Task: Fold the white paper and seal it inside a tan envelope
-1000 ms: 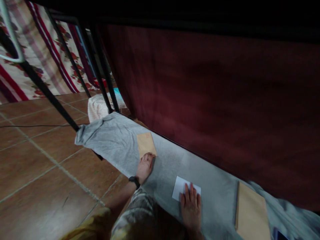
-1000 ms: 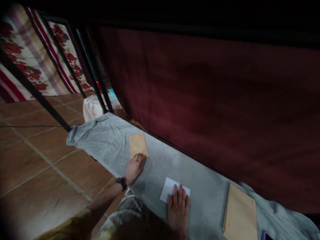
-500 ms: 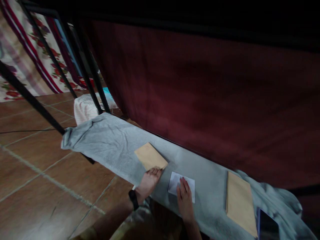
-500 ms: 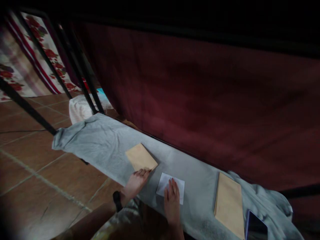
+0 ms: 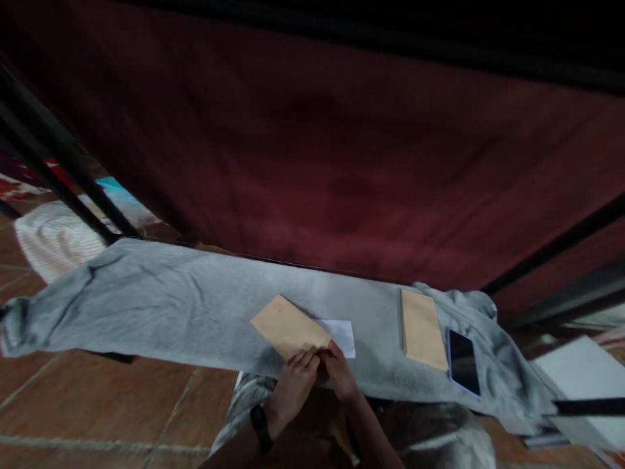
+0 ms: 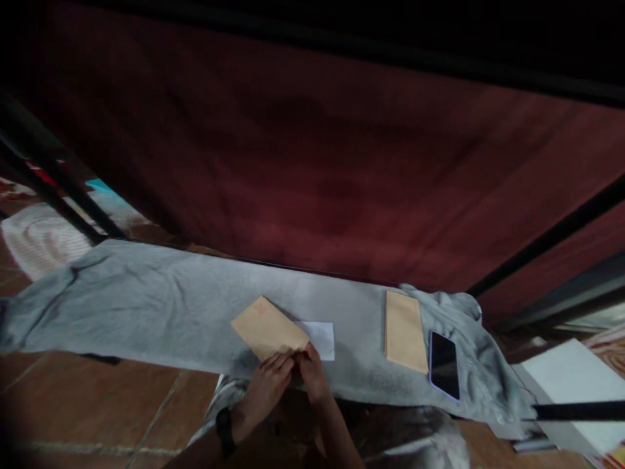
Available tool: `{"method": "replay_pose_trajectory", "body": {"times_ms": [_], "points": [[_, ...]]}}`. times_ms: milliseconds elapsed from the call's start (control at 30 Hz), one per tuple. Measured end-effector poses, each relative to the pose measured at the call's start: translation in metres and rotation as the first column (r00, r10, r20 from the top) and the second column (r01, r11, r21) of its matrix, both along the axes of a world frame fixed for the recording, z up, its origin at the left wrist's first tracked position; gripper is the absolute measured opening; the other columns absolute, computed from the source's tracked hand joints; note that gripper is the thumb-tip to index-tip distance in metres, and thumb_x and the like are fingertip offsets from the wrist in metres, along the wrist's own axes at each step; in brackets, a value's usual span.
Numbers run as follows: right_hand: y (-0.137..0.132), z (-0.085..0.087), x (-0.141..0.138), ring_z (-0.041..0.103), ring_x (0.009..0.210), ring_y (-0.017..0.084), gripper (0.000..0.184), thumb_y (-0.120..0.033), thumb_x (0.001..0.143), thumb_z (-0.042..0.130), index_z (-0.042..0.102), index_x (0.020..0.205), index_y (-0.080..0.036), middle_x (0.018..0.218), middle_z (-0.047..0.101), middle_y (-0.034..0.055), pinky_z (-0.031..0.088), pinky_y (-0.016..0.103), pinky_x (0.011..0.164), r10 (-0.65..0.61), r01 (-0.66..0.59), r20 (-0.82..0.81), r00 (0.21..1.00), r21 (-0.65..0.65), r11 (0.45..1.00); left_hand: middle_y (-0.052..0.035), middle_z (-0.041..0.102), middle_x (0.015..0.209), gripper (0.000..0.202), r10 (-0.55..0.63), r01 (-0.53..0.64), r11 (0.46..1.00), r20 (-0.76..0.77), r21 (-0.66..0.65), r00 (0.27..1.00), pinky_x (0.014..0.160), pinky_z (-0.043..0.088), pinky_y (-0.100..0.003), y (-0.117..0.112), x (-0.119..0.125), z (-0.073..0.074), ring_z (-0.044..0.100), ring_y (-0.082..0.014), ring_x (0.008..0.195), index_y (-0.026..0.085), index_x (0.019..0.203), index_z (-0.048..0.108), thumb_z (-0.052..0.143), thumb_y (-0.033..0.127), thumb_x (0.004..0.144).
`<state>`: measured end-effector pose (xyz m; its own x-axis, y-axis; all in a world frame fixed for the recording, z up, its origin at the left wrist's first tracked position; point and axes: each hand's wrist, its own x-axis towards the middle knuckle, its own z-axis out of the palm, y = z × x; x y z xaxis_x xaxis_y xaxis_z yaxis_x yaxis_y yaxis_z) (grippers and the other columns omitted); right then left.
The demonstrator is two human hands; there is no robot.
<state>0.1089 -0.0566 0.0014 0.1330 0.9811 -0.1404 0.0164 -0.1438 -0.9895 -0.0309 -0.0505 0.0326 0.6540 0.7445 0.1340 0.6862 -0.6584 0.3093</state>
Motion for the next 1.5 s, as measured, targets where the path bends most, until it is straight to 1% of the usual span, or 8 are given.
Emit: {"method": "replay_pose_trajectory", "body": {"times_ms": [267,500,733,933,1033,1100,1300,1500], "points": [[-0.015,-0.005,0.03,0.061,0.107,0.027,0.038,-0.041,0.076,0.057,0.068,0.106,-0.021,0.108,0.071,0.0077,0.045,0.044,0.102,-0.125,0.126,-0.01,0.992,0.023,0.992,-0.0187,0.009,0.165,0.115,-0.117,0.119,0.992,-0.074,0.031,0.99,0.116,0.014,-0.066,0.05,-0.029,0.013,0.011,-0.0403,0.151,0.024,0.157,0.02,0.081,0.053,0.064],[-0.029,-0.002,0.036,0.064,0.092,0.024,0.031,-0.038,0.079,0.053,0.066,0.1,-0.02,0.094,0.071,0.0068,0.051,0.036,0.086,-0.189,0.189,0.042,0.981,0.019,0.982,-0.0201,0.024,0.161,0.131,-0.247,0.225,0.967,-0.226,-0.119,0.942,0.115,0.005,-0.069,0.06,-0.021,0.007,0.013,-0.0415,0.15,0.026,0.158,0.016,0.087,0.049,0.05],[-0.037,-0.009,0.042,0.061,0.071,0.018,0.015,-0.029,0.085,0.047,0.059,0.089,-0.02,0.075,0.065,0.0024,0.049,0.028,0.068,-0.332,0.328,0.279,0.901,0.063,0.943,-0.0181,0.032,0.159,0.109,-0.239,0.248,0.969,-0.237,0.007,0.942,0.116,0.004,-0.067,0.054,-0.013,0.008,0.021,-0.039,0.149,0.027,0.157,0.022,0.077,0.039,0.063],[-0.048,-0.006,0.048,0.059,0.085,0.022,0.023,-0.021,0.094,0.041,0.062,0.104,-0.017,0.092,0.064,0.0086,0.049,0.036,0.079,-0.426,0.302,0.671,0.607,0.302,0.904,-0.02,0.04,0.153,0.104,-0.186,0.207,0.972,-0.179,0.11,0.966,0.117,0.006,-0.065,0.05,-0.006,0.006,0.029,-0.0388,0.145,0.024,0.157,0.025,0.074,0.038,0.067],[-0.052,0.001,0.048,0.058,0.086,0.023,0.029,-0.017,0.095,0.039,0.066,0.106,-0.02,0.091,0.064,0.0082,0.048,0.038,0.083,-0.349,0.223,0.759,0.55,0.27,0.937,-0.0194,0.041,0.152,0.1,-0.176,0.199,0.97,-0.159,0.141,0.971,0.118,0.006,-0.063,0.048,-0.002,0.01,0.029,-0.0389,0.145,0.022,0.156,0.026,0.073,0.038,0.069],[-0.052,0.005,0.046,0.06,0.089,0.023,0.031,-0.016,0.093,0.042,0.067,0.111,-0.02,0.093,0.065,0.009,0.048,0.037,0.085,-0.297,0.199,0.755,0.584,0.222,0.955,-0.0198,0.042,0.151,0.098,-0.177,0.201,0.969,-0.161,0.146,0.971,0.118,0.006,-0.064,0.046,0.0,0.014,0.03,-0.0395,0.144,0.022,0.155,0.028,0.073,0.038,0.07],[-0.044,0.024,0.049,0.063,0.101,0.021,0.04,-0.013,0.08,0.043,0.07,0.109,-0.019,0.109,0.069,0.0094,0.05,0.033,0.092,-0.206,0.146,0.404,0.891,0.174,0.974,-0.0201,0.04,0.153,0.096,-0.172,0.198,0.967,-0.164,0.158,0.971,0.117,0.007,-0.065,0.043,0.0,0.018,0.032,-0.0403,0.143,0.024,0.155,0.03,0.075,0.041,0.071],[-0.036,0.043,0.055,0.066,0.101,0.028,0.043,-0.04,0.076,0.065,0.071,0.113,-0.019,0.109,0.072,0.0077,0.052,0.042,0.092,-0.071,0.066,-0.062,0.996,-0.086,0.994,-0.0184,0.039,0.153,0.096,-0.204,0.226,0.962,-0.146,0.154,0.968,0.118,0.008,-0.064,0.038,0.002,0.018,0.03,-0.0384,0.145,0.027,0.155,0.028,0.075,0.047,0.073]]}}
